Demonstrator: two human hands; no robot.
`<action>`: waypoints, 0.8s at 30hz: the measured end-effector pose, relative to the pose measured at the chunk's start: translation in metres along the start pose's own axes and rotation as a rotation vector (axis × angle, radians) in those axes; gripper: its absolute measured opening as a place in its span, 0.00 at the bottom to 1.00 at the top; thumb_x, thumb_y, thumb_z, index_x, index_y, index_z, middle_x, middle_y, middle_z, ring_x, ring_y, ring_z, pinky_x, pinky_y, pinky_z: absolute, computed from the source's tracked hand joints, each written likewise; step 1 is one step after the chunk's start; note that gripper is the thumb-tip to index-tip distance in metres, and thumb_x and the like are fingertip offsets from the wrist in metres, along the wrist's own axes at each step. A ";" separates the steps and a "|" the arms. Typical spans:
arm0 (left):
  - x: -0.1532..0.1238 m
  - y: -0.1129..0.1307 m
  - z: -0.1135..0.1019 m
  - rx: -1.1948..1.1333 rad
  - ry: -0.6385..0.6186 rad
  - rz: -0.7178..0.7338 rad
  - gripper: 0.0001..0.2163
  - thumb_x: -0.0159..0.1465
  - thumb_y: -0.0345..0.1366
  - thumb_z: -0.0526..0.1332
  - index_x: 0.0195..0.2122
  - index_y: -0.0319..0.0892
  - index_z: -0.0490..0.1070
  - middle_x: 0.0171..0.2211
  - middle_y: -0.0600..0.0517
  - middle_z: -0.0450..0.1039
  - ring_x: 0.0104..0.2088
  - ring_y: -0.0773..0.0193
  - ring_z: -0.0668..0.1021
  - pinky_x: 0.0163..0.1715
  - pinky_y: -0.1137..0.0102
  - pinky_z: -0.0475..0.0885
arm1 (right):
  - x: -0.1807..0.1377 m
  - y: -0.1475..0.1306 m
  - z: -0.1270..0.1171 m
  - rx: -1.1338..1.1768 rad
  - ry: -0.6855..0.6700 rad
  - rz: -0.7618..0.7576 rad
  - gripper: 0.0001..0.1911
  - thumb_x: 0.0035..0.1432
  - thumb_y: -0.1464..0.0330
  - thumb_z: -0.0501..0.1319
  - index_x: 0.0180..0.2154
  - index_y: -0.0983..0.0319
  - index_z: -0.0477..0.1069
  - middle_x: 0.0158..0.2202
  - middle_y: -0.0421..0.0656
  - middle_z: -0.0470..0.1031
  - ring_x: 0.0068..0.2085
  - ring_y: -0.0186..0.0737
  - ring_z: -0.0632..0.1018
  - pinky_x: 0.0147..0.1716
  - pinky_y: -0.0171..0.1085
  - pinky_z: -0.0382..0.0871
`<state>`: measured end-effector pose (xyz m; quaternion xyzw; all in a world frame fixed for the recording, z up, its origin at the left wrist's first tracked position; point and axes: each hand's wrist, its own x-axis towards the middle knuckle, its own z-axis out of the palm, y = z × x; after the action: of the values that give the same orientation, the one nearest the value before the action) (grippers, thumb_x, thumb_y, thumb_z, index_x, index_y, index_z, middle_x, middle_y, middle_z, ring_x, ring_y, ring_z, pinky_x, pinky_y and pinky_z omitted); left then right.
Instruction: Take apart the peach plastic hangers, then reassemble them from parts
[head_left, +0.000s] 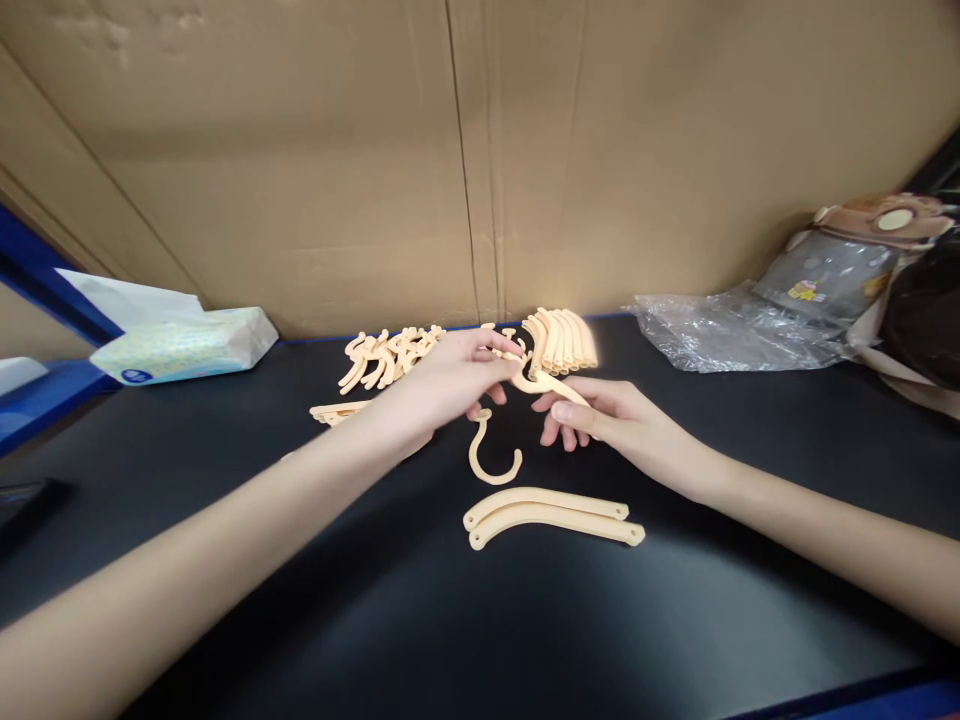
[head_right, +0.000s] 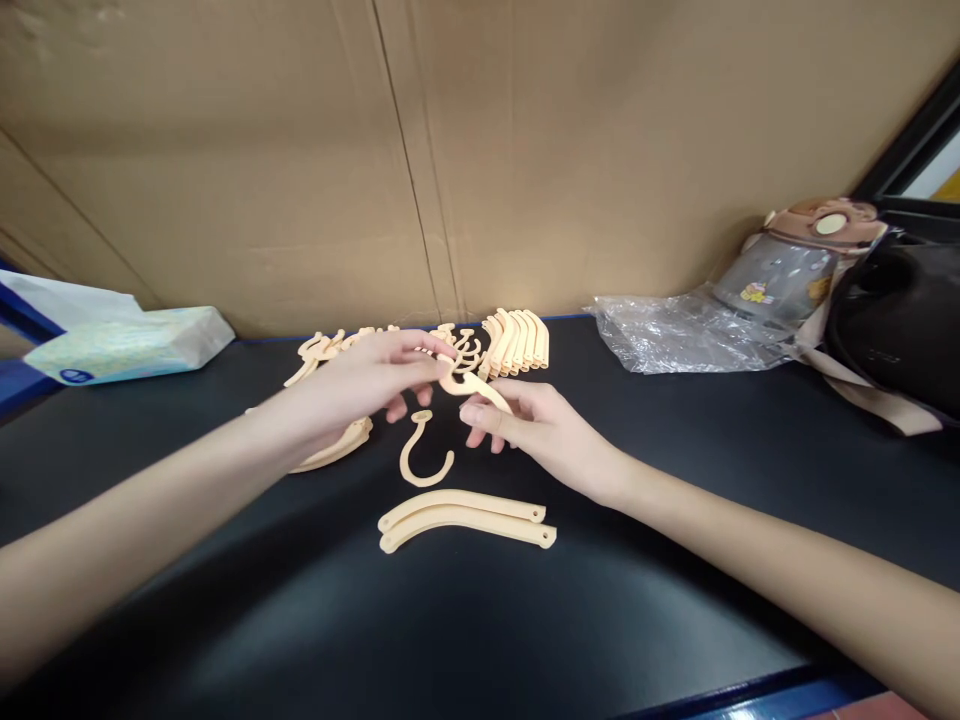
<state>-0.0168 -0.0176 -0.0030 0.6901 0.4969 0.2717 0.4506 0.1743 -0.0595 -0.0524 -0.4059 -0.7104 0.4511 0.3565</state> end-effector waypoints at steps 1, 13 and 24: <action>-0.003 0.001 0.005 -0.017 -0.014 0.005 0.09 0.58 0.33 0.60 0.40 0.41 0.71 0.29 0.52 0.72 0.24 0.69 0.72 0.15 0.77 0.59 | 0.000 0.000 0.000 0.019 0.022 0.026 0.16 0.60 0.56 0.59 0.37 0.63 0.72 0.30 0.42 0.75 0.29 0.33 0.73 0.27 0.33 0.66; 0.019 -0.005 -0.055 0.551 0.150 -0.006 0.12 0.59 0.44 0.58 0.37 0.43 0.72 0.34 0.51 0.77 0.26 0.64 0.75 0.22 0.71 0.64 | 0.005 0.007 -0.030 -0.198 0.115 0.032 0.14 0.58 0.58 0.59 0.33 0.63 0.72 0.30 0.41 0.72 0.32 0.35 0.72 0.35 0.37 0.67; 0.038 -0.061 -0.145 0.631 0.245 -0.450 0.11 0.59 0.39 0.63 0.34 0.34 0.71 0.39 0.44 0.76 0.31 0.61 0.77 0.26 0.70 0.71 | 0.005 0.012 -0.031 -0.638 0.084 0.147 0.11 0.60 0.61 0.54 0.31 0.60 0.69 0.25 0.38 0.70 0.28 0.36 0.69 0.29 0.36 0.60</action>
<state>-0.1493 0.0753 0.0050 0.6309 0.7446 0.0808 0.2024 0.2022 -0.0411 -0.0524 -0.5656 -0.7693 0.2133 0.2068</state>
